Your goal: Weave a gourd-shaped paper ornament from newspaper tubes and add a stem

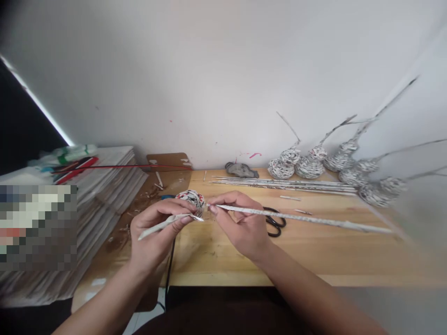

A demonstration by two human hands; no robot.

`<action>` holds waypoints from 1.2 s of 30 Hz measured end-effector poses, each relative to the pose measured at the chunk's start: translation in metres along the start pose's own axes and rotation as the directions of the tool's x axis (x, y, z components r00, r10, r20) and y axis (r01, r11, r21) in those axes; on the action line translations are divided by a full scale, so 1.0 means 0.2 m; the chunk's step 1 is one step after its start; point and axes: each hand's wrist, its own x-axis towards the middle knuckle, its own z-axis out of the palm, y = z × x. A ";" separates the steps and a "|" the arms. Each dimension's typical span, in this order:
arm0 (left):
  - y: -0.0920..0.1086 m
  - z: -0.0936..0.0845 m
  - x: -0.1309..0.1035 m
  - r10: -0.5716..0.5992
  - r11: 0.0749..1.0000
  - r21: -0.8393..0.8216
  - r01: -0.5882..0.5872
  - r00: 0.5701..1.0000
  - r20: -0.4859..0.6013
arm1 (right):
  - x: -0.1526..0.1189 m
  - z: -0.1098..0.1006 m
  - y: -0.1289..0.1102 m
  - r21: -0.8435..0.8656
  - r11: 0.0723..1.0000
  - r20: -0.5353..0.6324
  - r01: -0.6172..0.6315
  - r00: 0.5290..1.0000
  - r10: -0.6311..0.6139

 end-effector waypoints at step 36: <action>0.11 -0.01 -0.06 -0.413 0.897 -0.134 0.421 0.907 0.085 | 0.07 -0.12 -0.12 0.057 0.729 0.638 -0.683 0.586 0.500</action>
